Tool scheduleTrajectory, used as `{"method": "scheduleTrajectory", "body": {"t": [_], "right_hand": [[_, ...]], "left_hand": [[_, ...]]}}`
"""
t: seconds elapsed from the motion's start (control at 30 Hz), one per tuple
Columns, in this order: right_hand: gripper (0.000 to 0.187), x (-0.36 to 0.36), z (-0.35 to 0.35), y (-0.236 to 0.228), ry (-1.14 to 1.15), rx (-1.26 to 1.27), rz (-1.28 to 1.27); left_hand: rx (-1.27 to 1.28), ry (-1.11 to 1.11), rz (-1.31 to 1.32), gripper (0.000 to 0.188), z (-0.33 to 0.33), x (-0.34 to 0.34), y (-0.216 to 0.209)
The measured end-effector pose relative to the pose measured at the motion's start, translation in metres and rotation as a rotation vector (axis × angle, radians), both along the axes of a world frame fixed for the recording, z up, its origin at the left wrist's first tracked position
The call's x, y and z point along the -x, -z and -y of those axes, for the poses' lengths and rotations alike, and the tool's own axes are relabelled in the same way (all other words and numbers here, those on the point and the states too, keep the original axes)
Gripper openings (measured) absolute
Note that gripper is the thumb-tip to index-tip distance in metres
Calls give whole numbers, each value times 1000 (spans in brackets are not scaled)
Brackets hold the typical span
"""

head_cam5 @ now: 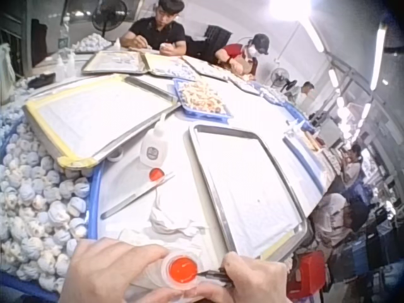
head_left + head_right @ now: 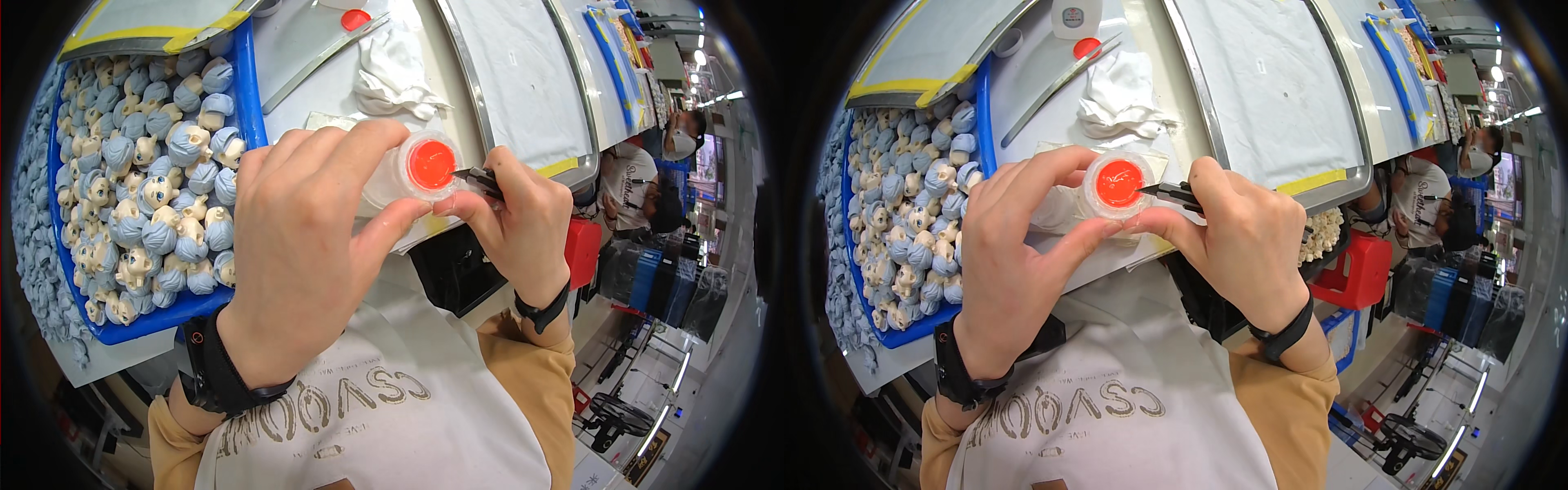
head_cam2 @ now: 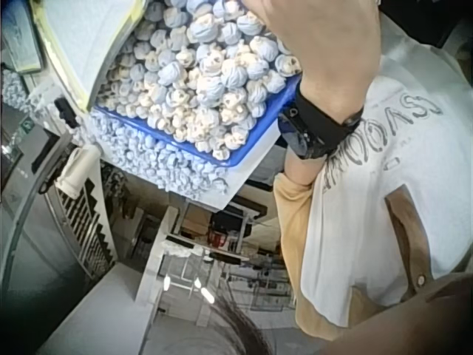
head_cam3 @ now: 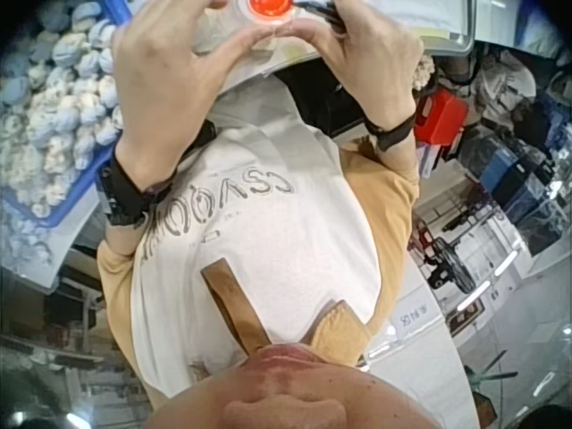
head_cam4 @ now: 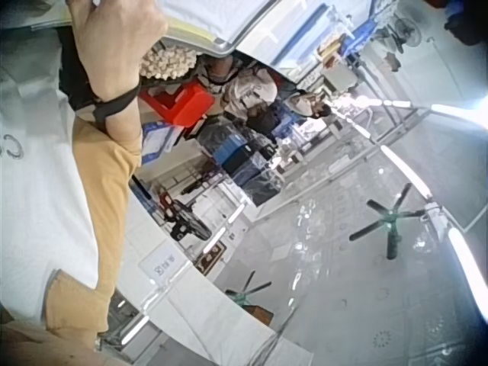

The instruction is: The person uses a fine brush to apply red paint to the lips of small, pre-molded figurine heads. They repeatedly dip the brush into a small container of red paint and carefully apply it to the mouth area of each head. The heads are arranged in a blue tray on the workbench.

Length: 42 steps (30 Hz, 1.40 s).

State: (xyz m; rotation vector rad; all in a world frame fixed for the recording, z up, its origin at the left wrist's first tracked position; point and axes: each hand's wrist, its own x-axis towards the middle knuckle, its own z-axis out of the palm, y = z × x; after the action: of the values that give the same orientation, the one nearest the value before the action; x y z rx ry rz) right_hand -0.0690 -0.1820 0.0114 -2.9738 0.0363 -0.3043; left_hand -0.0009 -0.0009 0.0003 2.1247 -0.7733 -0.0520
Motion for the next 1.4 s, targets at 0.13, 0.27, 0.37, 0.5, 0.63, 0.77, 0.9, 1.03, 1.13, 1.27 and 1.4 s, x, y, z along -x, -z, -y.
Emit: {"method": "scheduleTrajectory", "body": {"t": [0.13,0.27,0.37,0.5,0.63,0.77,0.9,1.03,1.13,1.27,1.4], "right_hand": [[62,-2,3,-3,3,0,36],[63,-4,4,-5,-35,38,27],[63,-3,2,-4,-27,50,2],[63,0,2,-4,-18,44,-9],[64,-2,5,-6,-15,0,28],[66,-6,8,-6,-64,-31,39],[68,-7,12,-9,-101,-63,14],[68,-8,17,-12,-143,-117,-23],[68,-9,20,-11,-201,-141,-35],[67,-6,22,-9,-175,-146,-98],[64,-6,24,-7,-184,-158,-85]], "left_hand": [[7,5,5,38,0,0,0],[9,3,13,39,0,0,0],[4,5,5,39,0,0,-1],[7,4,1,39,1,1,-1],[18,7,-20,42,1,1,-1],[31,6,-33,44,5,2,-3],[6,22,-18,43,7,2,-3],[3,81,40,43,6,-2,-4],[-15,149,53,44,1,-8,-6],[-47,191,46,44,-3,-12,-9],[-18,180,34,45,0,-12,-9]]}}
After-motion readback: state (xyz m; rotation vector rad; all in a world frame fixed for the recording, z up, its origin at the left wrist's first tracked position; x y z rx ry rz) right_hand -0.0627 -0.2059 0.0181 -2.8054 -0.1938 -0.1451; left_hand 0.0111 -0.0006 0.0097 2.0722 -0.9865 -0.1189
